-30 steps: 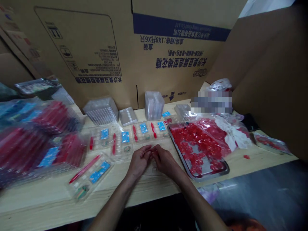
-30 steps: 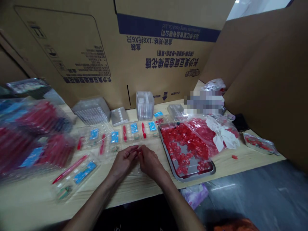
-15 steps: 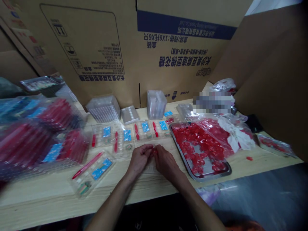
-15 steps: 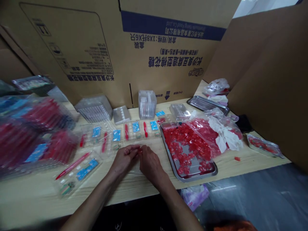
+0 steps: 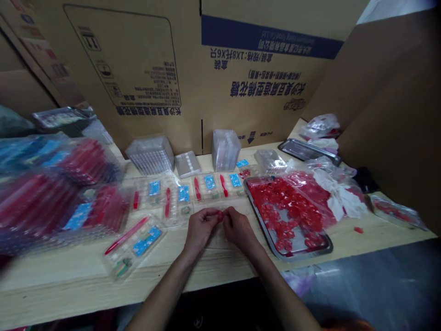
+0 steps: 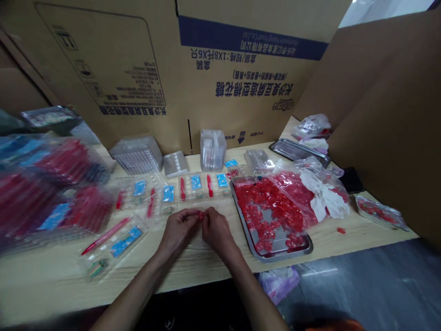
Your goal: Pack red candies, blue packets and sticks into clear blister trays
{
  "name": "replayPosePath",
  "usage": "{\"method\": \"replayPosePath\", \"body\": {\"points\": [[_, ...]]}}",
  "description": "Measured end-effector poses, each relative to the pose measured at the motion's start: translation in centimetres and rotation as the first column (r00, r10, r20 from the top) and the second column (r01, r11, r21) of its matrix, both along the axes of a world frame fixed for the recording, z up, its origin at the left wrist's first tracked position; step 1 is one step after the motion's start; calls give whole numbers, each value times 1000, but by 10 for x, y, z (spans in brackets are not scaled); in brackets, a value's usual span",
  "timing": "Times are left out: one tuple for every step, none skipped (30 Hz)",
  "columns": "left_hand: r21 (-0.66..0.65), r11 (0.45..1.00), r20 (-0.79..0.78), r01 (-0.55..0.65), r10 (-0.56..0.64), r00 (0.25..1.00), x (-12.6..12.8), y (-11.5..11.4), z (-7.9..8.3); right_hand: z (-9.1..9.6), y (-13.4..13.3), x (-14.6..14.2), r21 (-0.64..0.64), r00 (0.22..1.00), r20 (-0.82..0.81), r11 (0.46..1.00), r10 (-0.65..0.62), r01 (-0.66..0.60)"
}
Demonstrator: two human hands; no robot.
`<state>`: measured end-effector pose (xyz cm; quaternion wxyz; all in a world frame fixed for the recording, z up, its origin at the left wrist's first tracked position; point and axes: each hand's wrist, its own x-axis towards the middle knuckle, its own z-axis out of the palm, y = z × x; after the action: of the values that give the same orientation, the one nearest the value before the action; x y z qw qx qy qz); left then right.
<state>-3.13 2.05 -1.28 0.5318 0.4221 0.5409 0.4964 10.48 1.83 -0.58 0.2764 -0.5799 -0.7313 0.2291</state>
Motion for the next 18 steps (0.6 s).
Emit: {"method": "replayPosePath", "body": {"points": [[-21, 1000, 54, -13, 14, 998, 0, 0, 1, -2, 1, 1, 13, 998, -56, 1000, 14, -14], [-39, 999, 103, -20, 24, 994, 0, 0, 2, -4, 2, 2, 28, 994, -108, 999, 27, -25], [-58, 998, 154, -21, 29, 988, 0, 0, 4, -6, 2, 3, 41, 987, -155, 999, 35, -29], [-79, 997, 210, -16, 33, 977, 0, 0, 6, -8, 3, 3, 49, 979, -198, 998, 36, -27], [-97, 995, 268, -8, 34, 963, 0, -1, 8, -10, 3, 3, 47, 969, -242, 999, 37, -26], [-111, 994, 324, 1, 36, 945, 0, -2, 10, -13, 4, 4, 33, 956, -289, 999, 39, -31], [-122, 992, 369, 11, 35, 929, 0, -2, 11, -15, 5, 4, 14, 940, -338, 999, 44, -42], [-128, 992, 397, 20, 32, 917, 0, -3, 12, -16, 6, 4, -3, 923, -381, 998, 50, -55], [-126, 992, 405, 29, 25, 914, -1, -3, 13, -18, 7, 4, -14, 909, -413, 998, 55, -67], [-114, 993, 393, 31, 16, 920, -1, -3, 13, -19, 8, 3, -16, 902, -429, 997, 58, -72], [-93, 995, 355, 30, 5, 935, -2, -3, 12, -18, 9, 3, -11, 903, -427, 998, 55, -66], [-63, 998, 293, 30, -10, 956, -2, -3, 12, -17, 9, 3, -1, 911, -410, 999, 46, -51], [-26, 999, 214, 33, -27, 976, -2, -3, 12, -15, 9, 2, 9, 922, -384, 999, 35, -34], [14, 999, 136, 38, -40, 990, -2, -3, 12, -12, 8, 1, 15, 934, -357, 1000, 24, -20], [51, 998, 67, 44, -48, 997, -2, -4, 13, -8, 6, 1, 20, 944, -331, 1000, 19, -13], [81, 996, 16, 44, -45, 999, -1, -6, 14, -4, 3, 0, 27, 951, -309, 1000, 20, -12], [105, 994, -22, 37, -35, 999, 0, -9, 16, 0, -1, 0, 34, 956, -294, 999, 22, -12], [119, 993, -33, 20, -16, 999, 1, -13, 17, 2, -6, 1, 40, 959, -281, 999, 33, -23]]}}
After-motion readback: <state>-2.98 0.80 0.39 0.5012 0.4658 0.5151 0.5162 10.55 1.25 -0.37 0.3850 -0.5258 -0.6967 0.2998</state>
